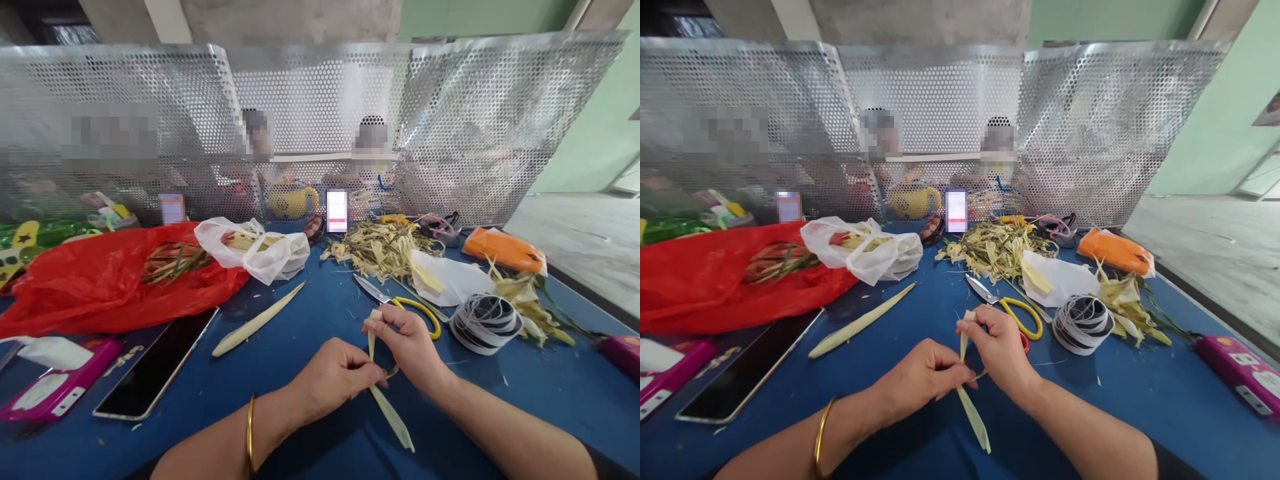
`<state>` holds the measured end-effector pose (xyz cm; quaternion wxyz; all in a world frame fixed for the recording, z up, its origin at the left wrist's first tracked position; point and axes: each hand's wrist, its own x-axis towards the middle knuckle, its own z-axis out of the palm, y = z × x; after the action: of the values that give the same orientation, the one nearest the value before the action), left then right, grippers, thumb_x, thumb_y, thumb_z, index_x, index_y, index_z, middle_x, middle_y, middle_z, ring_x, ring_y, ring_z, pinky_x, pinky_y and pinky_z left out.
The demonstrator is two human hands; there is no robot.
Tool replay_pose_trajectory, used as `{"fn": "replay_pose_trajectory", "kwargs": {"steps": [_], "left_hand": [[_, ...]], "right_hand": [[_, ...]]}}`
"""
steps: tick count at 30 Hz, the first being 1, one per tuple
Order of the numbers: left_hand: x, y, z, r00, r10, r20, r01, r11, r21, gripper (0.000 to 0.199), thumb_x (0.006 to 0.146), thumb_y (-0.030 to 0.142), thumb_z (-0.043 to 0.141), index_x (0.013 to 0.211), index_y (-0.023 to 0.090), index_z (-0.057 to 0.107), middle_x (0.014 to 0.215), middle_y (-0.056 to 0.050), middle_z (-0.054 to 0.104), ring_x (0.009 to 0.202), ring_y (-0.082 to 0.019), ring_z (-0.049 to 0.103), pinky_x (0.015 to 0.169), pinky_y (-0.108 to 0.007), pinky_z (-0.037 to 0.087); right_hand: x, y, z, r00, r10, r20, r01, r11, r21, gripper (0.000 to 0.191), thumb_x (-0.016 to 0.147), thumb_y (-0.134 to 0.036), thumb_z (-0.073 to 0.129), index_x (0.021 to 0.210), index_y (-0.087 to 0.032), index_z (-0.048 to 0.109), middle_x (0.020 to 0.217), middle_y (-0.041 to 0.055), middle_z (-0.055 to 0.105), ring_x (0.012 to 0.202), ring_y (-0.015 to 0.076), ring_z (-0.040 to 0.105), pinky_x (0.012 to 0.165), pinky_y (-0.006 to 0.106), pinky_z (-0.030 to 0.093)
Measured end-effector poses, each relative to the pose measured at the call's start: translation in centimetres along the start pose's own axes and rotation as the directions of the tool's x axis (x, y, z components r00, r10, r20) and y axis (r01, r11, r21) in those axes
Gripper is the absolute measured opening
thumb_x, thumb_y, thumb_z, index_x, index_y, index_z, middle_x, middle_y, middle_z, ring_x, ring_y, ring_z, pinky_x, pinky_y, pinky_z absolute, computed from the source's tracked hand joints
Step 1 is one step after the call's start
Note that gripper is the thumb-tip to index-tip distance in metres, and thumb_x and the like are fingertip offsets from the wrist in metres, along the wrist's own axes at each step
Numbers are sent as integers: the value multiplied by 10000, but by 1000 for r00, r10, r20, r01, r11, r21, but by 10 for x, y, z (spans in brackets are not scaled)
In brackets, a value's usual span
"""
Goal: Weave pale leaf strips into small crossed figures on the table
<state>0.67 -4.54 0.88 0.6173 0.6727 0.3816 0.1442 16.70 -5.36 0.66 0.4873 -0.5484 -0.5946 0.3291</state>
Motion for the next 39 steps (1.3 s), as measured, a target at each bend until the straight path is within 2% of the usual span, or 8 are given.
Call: {"fn": "replay_pose_trajectory", "kwargs": {"steps": [7,14,21,27,33,35,37,39], "left_hand": [[0,1,-1,998,9,59,-8,1000,-6,389,809,475,598,771,125,763,446,49,408,446,-72,308,467,-248,201],[3,7,-7,987,-45,-151,-6,946,-323,630,777,695,508,779,101,717,493,41,409,466,-68,289,493,-238,192],[4,9,-13,986,-49,-161,-17,922,-387,585,732,683,575,755,107,674,516,38,449,460,-58,296,494,-241,174],[6,2,-11,993,6,-117,-44,947,-318,375,752,457,662,581,150,528,486,61,407,482,-61,282,501,-252,172],[5,3,-11,986,-28,-166,-25,951,-309,387,721,448,676,535,162,493,458,58,422,452,-58,298,482,-247,190],[7,4,-13,977,-64,-202,-22,917,-399,394,700,500,689,586,157,530,477,58,448,440,-56,324,473,-235,209],[7,4,-16,972,-81,-223,-41,868,-495,424,700,562,674,675,146,593,534,38,516,465,-71,410,493,-226,284],[8,4,-19,974,-84,-213,-54,818,-572,461,717,593,648,749,133,638,628,-3,600,551,-105,522,566,-240,380]], "right_hand": [[1,2,1,1000,9,25,-9,1000,17,227,775,-328,620,608,-182,671,598,0,586,608,142,520,585,257,392],[16,0,-14,963,253,-91,-211,921,327,405,705,-563,698,825,-176,686,717,8,624,649,139,537,608,251,417],[3,-3,-5,877,349,329,-478,703,527,354,695,-479,755,796,-146,687,559,-47,479,480,71,381,491,222,326],[-1,-1,0,871,420,253,-488,690,535,305,631,-410,807,682,-147,662,497,-53,500,435,54,397,470,204,301],[9,4,-7,919,357,166,-393,797,459,356,693,-492,747,745,-149,667,584,-16,577,474,80,473,506,229,375],[13,3,-14,958,286,19,-276,899,341,369,773,-518,658,873,-162,668,717,24,644,554,122,552,560,264,429],[13,0,-20,977,82,-196,-62,992,106,319,847,-473,584,975,-188,647,841,53,672,685,169,609,633,299,462],[8,-3,-23,937,-266,-224,214,949,-233,190,893,-354,557,980,-209,643,875,60,678,786,193,619,698,319,457]]}}
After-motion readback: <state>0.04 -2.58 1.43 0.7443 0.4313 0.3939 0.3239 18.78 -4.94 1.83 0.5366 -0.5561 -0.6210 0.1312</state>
